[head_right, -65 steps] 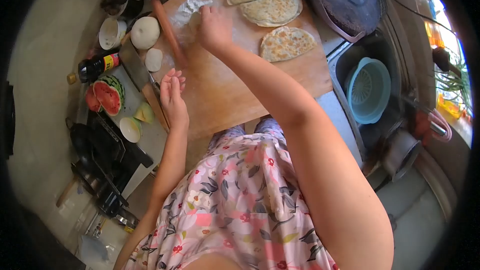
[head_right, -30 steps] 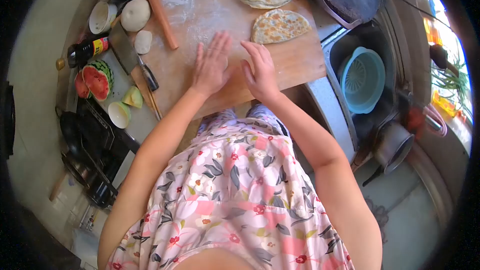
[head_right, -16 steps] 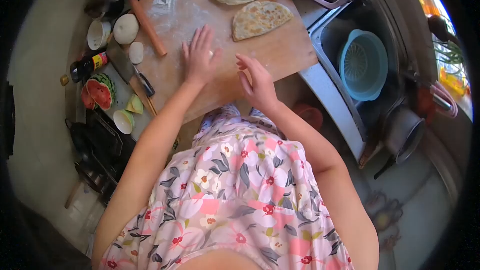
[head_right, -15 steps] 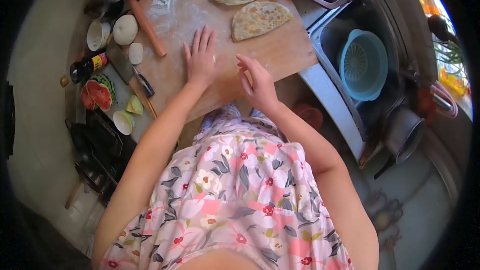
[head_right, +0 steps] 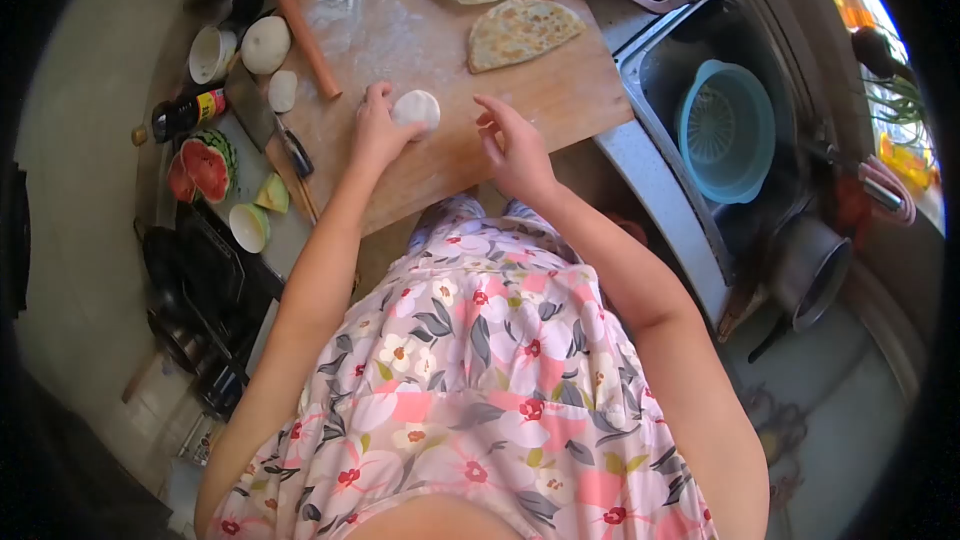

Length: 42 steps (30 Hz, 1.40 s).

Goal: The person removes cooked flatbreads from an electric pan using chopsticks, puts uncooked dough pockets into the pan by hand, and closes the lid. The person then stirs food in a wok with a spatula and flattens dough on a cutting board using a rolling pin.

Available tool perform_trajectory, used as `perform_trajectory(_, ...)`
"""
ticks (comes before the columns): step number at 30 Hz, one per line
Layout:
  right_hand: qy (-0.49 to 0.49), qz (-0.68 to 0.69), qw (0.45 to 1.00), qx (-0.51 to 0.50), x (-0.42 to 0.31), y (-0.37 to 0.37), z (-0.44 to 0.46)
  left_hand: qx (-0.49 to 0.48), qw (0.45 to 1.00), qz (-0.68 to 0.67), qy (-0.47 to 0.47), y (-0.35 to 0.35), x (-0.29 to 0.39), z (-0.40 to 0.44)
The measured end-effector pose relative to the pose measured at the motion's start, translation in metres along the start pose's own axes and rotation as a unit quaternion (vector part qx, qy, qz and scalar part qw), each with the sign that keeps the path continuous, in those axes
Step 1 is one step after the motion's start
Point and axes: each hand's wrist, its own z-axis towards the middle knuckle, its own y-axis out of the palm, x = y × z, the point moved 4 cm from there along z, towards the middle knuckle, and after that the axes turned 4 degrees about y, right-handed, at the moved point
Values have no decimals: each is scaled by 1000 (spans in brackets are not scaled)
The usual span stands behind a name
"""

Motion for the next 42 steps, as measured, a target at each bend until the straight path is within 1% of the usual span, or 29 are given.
perform_trajectory(1,-2,0,1000,-4,0,0,0,-54,996,-29,-57,2,-2,-1)
perform_trajectory(4,-3,-3,1000,-13,-2,2,1,7,998,-65,15,-10,-1,-11)
perform_trajectory(6,5,-2,1000,-15,-3,6,3,130,980,37,146,-24,-4,-26)
perform_trajectory(7,11,-1,1000,-15,-2,7,3,188,955,88,210,-28,-4,-38)
perform_trajectory(10,14,-1,1000,-23,1,7,0,190,963,40,189,-29,-10,-62)
perform_trajectory(13,21,0,999,-30,2,9,-1,261,950,36,168,-36,-17,-55)
perform_trajectory(16,17,-8,999,-39,2,14,-1,243,936,41,253,-22,-15,-5)
perform_trajectory(19,1,-25,999,-41,-7,16,2,167,926,215,262,13,-3,46)
perform_trajectory(20,-8,-20,999,-35,-11,17,3,159,933,199,254,15,-4,48)
perform_trajectory(21,1,-35,999,-32,-14,17,3,152,940,184,245,13,-2,44)
perform_trajectory(23,42,-22,998,-30,-10,23,5,137,949,157,237,7,-1,43)
perform_trajectory(26,50,-21,998,-26,-24,28,11,111,957,140,228,0,7,37)
perform_trajectory(28,-6,-27,999,-31,-48,42,31,98,958,151,224,-3,10,37)
perform_trajectory(29,-33,-28,999,-31,-64,50,45,112,952,168,232,-2,10,36)
perform_trajectory(30,-81,-40,995,-38,-84,59,63,126,944,185,243,2,6,37)
perform_trajectory(31,-96,-59,992,-49,-103,69,80,141,935,203,256,2,5,36)
perform_trajectory(32,-110,-80,989,-60,-115,82,96,175,897,301,271,-2,7,31)
perform_trajectory(33,-129,-113,983,-68,-108,86,114,112,956,85,258,1,18,31)
perform_trajectory(34,-139,-152,975,-79,-106,101,134,36,962,-145,229,2,20,33)
perform_trajectory(36,-67,-246,956,-146,-126,108,160,61,925,-267,264,29,-6,46)
perform_trajectory(37,-43,-274,949,-150,-125,115,172,94,943,-163,276,23,1,37)
perform_trajectory(38,-17,-303,940,-153,-122,126,186,125,949,-59,284,13,13,18)
perform_trajectory(39,10,-333,930,-155,-119,135,197,155,943,44,290,6,23,2)
perform_trajectory(40,-4,-323,938,-127,-115,143,203,177,950,36,253,3,26,-7)
perform_trajectory(41,-16,-314,944,-101,-109,151,206,171,962,-2,215,0,27,-11)
perform_trajectory(42,-7,-301,949,-94,-110,147,202,163,970,-42,173,-2,28,-15)
